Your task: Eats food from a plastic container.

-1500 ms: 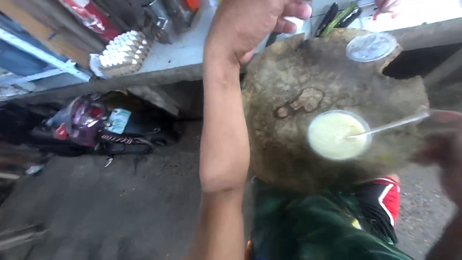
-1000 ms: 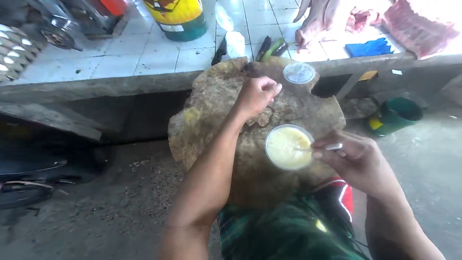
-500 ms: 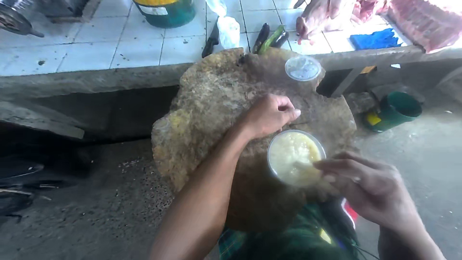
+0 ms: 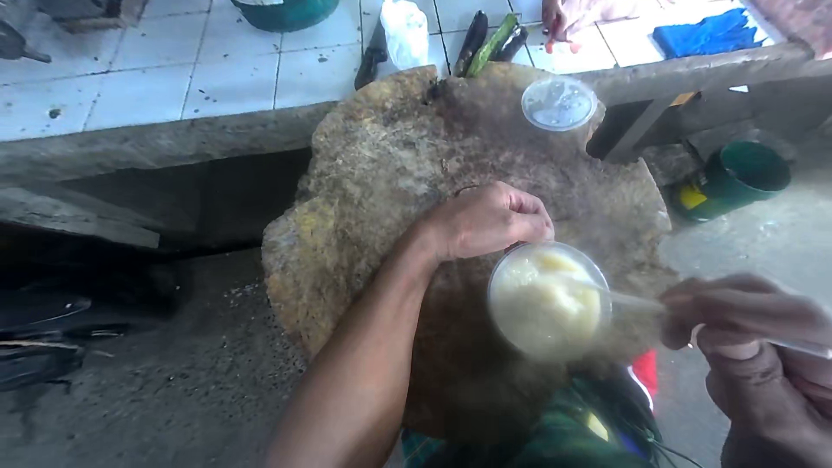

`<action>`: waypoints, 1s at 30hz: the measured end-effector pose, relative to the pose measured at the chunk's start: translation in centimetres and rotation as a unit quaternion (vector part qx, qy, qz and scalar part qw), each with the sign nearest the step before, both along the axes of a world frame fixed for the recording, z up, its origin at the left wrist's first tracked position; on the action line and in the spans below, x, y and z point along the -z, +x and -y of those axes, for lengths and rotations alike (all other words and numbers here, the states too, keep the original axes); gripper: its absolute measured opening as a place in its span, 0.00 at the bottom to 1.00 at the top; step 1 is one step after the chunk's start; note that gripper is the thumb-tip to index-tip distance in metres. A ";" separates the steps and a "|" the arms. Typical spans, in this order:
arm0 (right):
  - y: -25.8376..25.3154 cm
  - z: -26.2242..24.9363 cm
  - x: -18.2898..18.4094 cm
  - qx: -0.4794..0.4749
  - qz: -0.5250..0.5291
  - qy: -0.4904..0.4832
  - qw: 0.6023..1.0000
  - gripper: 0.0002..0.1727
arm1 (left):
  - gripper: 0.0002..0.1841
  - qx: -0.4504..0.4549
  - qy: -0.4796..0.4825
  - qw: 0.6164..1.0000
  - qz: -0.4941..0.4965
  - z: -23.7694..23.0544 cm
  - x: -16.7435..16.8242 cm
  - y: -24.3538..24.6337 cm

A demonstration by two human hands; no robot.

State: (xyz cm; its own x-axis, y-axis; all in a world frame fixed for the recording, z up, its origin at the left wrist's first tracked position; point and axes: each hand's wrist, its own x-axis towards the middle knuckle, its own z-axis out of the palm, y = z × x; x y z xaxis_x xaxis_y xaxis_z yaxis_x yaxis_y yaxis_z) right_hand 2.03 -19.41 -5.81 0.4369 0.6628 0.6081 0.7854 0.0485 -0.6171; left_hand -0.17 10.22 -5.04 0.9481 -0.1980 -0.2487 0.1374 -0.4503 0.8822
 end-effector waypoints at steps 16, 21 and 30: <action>-0.3 0.1 0.8 -0.002 0.018 -0.046 0.999 0.18 | 0.09 -0.002 -0.054 0.999 -0.001 0.0 0.0 0.0; -0.6 -0.5 1.1 0.016 -0.033 -0.061 0.997 0.16 | 0.09 -0.006 -0.031 0.999 -0.006 0.1 0.0 0.0; -0.9 -0.8 1.8 -0.021 -0.095 -0.057 0.994 0.16 | 0.09 0.002 -0.049 0.999 -0.011 0.1 0.2 0.1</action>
